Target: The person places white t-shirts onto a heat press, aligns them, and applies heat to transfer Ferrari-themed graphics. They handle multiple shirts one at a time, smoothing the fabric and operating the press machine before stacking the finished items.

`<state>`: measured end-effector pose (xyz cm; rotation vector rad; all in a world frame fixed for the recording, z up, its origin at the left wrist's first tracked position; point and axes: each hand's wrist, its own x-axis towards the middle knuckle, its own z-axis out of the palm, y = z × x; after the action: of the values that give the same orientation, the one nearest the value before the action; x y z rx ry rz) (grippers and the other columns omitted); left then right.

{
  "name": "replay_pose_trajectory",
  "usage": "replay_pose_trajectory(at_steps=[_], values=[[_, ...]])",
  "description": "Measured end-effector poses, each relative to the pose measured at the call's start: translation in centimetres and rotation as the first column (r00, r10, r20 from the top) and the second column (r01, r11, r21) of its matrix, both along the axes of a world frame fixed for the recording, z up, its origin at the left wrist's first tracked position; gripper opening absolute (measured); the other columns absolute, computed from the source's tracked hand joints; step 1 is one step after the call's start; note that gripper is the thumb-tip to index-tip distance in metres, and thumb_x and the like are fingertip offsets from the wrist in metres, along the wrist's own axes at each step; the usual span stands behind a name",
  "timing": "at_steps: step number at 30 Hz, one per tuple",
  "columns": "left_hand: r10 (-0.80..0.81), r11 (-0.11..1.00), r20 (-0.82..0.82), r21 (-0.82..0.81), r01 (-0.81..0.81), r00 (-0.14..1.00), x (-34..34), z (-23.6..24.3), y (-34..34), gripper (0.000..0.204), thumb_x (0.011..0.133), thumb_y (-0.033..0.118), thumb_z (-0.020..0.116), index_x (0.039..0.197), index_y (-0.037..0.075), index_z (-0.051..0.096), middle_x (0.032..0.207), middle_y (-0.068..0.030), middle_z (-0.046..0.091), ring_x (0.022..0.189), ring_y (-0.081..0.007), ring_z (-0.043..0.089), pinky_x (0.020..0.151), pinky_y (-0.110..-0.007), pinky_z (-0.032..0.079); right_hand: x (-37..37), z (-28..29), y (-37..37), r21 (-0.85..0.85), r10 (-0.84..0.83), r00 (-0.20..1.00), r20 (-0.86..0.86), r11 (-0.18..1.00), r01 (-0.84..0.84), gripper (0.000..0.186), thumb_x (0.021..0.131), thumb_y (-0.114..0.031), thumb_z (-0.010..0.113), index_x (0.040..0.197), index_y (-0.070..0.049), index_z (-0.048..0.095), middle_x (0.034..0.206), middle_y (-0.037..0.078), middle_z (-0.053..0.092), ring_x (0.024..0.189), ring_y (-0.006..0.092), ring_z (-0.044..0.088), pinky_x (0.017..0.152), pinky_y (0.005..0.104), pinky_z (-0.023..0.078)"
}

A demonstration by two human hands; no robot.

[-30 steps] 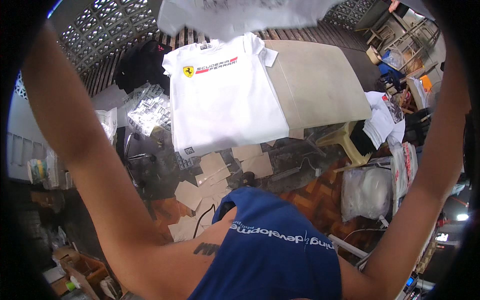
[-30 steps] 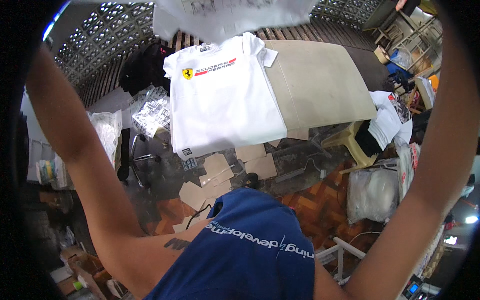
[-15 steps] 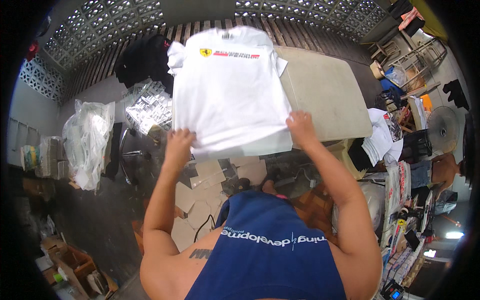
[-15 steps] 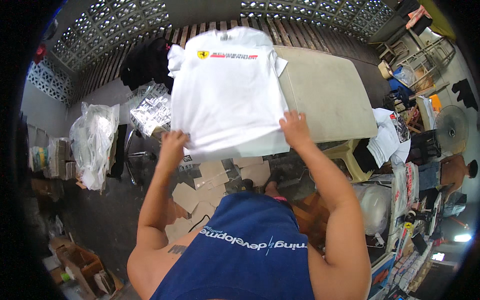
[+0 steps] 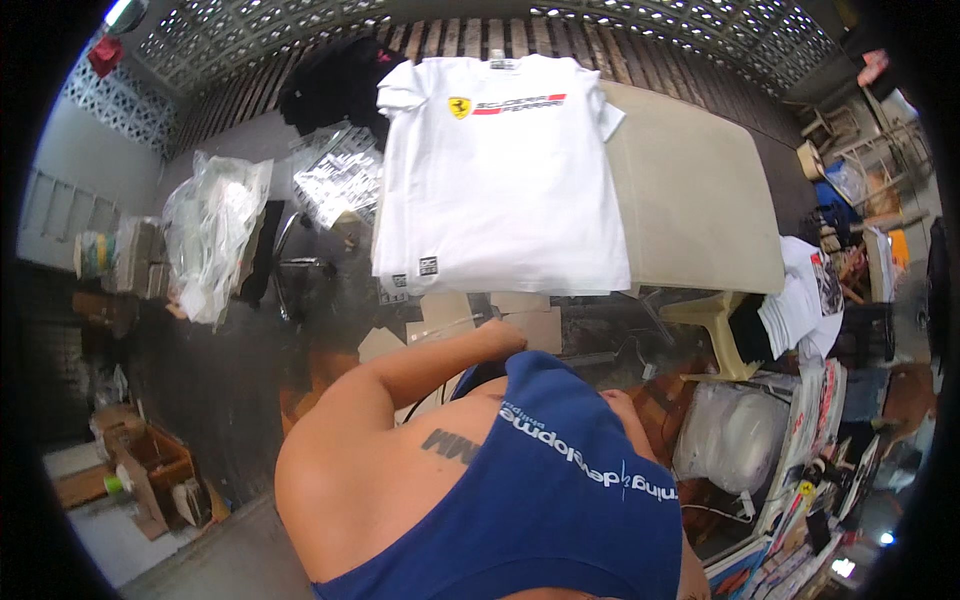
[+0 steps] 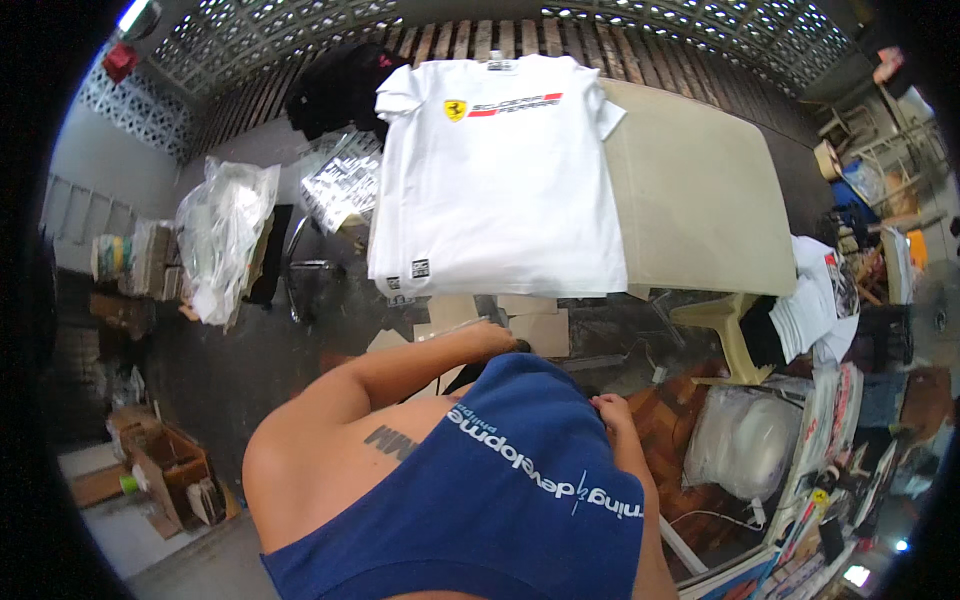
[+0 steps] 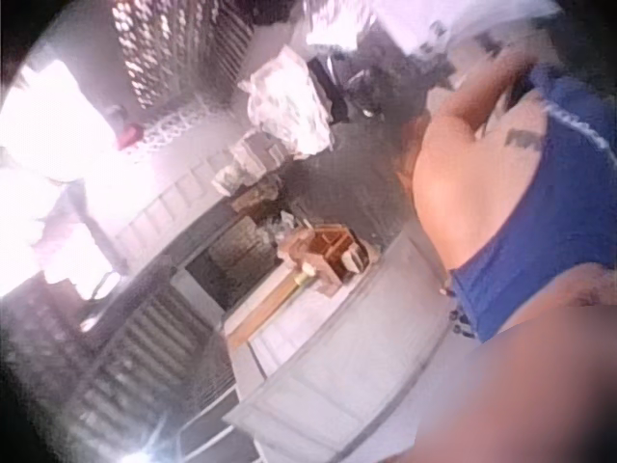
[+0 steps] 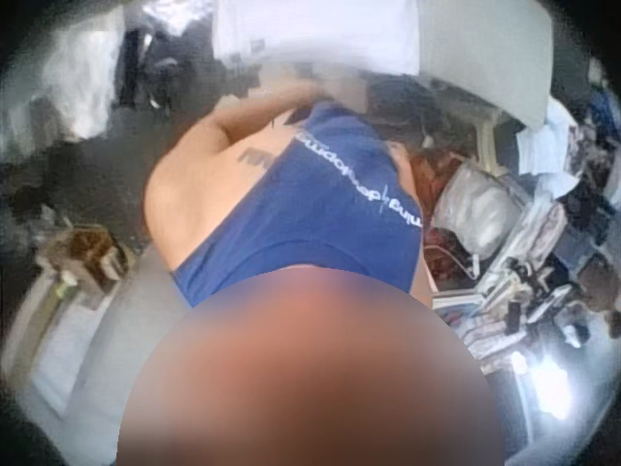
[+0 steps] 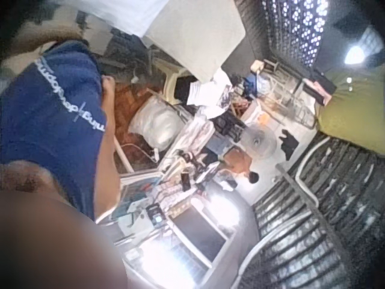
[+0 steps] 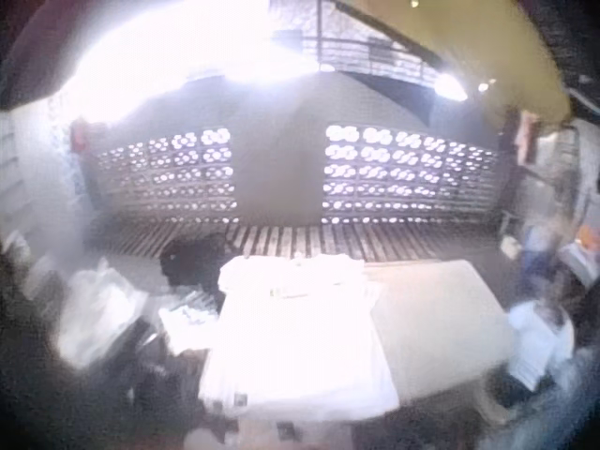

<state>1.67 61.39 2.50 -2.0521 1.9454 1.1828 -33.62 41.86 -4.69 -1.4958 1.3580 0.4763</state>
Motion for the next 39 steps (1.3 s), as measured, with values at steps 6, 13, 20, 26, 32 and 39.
replay_pose_trajectory(at_steps=[6,13,20,26,32,39], values=[[-0.458,0.885,0.068,0.133,0.447,0.887,-3.4,-4.7,-13.5,0.030,0.091,0.026,0.064,0.107,0.003,0.075,0.113,-0.0204,0.074,0.102,-0.0399,0.072,0.084,-0.053,0.057,-8.9,2.8,-1.9,-0.135,-0.558,0.814,0.161,0.805,0.578,0.028,0.097,-0.025,0.073,0.110,-0.001,0.073,0.105,0.011,0.076,0.093,0.0240,0.072,0.083,0.0365,0.056],[-0.533,0.846,0.018,0.015,0.533,0.846,-7.2,-11.0,-25.7,0.040,0.094,0.034,0.058,0.107,0.000,0.073,0.103,-0.0247,0.074,0.095,-0.0427,0.070,0.082,-0.052,0.054,-23.1,14.5,-1.5,-0.721,-0.309,0.876,0.370,0.500,0.481,0.024,0.092,-0.023,0.073,0.102,-0.001,0.071,0.096,0.019,0.072,0.090,0.0361,0.070,0.080,0.0421,0.056],[-0.435,0.855,-0.047,0.292,0.428,0.899,-18.9,-14.2,-25.4,0.041,0.095,0.037,0.060,0.114,0.003,0.073,0.110,-0.0222,0.074,0.102,-0.0394,0.071,0.086,-0.048,0.055,-40.9,29.9,0.8,-0.956,-0.455,0.842,0.290,-0.179,0.232,0.012,0.088,-0.013,0.074,0.096,-0.004,0.073,0.095,0.017,0.074,0.093,0.0367,0.070,0.083,0.0441,0.055],[-0.499,0.857,-0.072,0.111,0.504,0.864,-28.1,-14.9,-31.9,0.043,0.096,0.039,0.061,0.120,0.005,0.073,0.116,-0.0200,0.074,0.107,-0.0366,0.072,0.089,-0.044,0.056,-53.7,39.8,1.9,-0.926,-0.793,0.595,0.130,-0.311,-0.212,0.012,0.086,-0.014,0.071,0.092,-0.003,0.074,0.102,0.018,0.072,0.101,0.0399,0.065,0.093,0.0486,0.051],[-0.690,0.719,-0.173,-0.048,0.694,0.703,-35.0,-16.3,-38.9,0.038,0.095,0.037,0.064,0.115,0.007,0.075,0.103,-0.0176,0.077,0.093,-0.0339,0.074,0.080,-0.045,0.057,-59.1,40.1,1.4,-0.979,-0.984,0.172,-0.055,0.019,-0.204,0.031,0.084,-0.019,0.070,0.109,0.000,0.068,0.112,0.020,0.069,0.105,0.0417,0.066,0.089,0.0509,0.055],[-0.671,0.666,-0.170,0.291,0.687,0.722,-40.8,-16.4,-47.5,0.030,0.095,0.035,0.063,0.107,0.009,0.073,0.095,-0.0130,0.072,0.084,-0.0289,0.070,0.072,-0.043,0.054,-63.5,41.9,-3.5,-0.950,-0.992,-0.045,-0.122,0.103,0.295,0.038,0.086,-0.029,0.066,0.108,0.001,0.074,0.112,0.023,0.075,0.106,0.0404,0.073,0.091,0.0495,0.059]])
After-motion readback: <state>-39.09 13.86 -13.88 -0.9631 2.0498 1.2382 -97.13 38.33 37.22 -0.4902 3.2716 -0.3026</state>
